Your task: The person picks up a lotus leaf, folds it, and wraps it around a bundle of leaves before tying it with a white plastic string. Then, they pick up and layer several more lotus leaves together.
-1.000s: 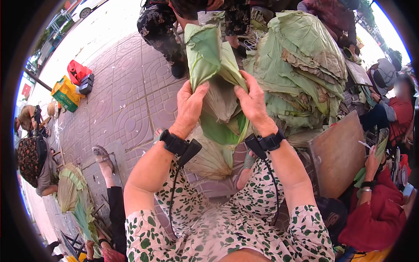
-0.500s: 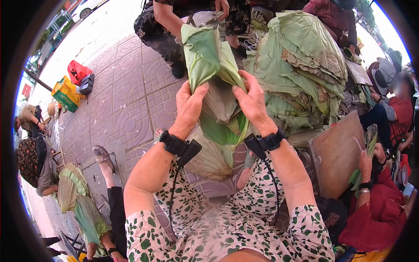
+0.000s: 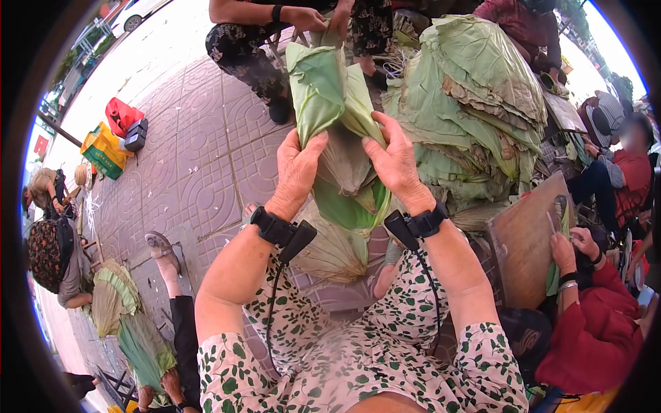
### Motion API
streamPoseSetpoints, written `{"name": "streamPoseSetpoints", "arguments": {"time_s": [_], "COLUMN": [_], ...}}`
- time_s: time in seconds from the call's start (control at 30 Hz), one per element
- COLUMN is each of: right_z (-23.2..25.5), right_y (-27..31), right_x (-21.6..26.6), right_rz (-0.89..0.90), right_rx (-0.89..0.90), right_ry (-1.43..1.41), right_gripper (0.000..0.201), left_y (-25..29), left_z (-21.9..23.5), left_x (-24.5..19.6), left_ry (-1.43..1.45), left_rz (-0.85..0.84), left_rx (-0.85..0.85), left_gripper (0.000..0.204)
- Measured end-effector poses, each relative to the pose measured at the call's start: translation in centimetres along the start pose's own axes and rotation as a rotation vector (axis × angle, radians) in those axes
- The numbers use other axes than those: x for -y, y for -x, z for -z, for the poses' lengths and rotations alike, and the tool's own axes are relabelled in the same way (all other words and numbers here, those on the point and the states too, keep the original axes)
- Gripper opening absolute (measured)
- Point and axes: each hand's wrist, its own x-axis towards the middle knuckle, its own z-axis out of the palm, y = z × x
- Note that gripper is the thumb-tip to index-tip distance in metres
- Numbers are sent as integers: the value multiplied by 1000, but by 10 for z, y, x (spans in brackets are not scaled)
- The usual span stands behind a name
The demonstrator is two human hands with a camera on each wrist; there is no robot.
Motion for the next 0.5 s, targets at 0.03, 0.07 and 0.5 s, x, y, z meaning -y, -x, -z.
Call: {"name": "streamPoseSetpoints", "arguments": {"time_s": [0.03, 0.07, 0.5], "right_z": [0, 0, -2], "right_y": [0, 0, 2], "right_x": [1, 1, -2], "right_rz": [8, 17, 118], "right_rx": [1, 3, -12], "right_ry": [6, 13, 24], "right_gripper": [45, 45, 46], "left_y": [0, 0, -2], "left_z": [0, 1, 2], "left_x": [0, 0, 3], "left_ry": [-9, -9, -5], "left_rz": [3, 3, 46], "left_rx": [3, 3, 15], "left_gripper": [25, 25, 26]}}
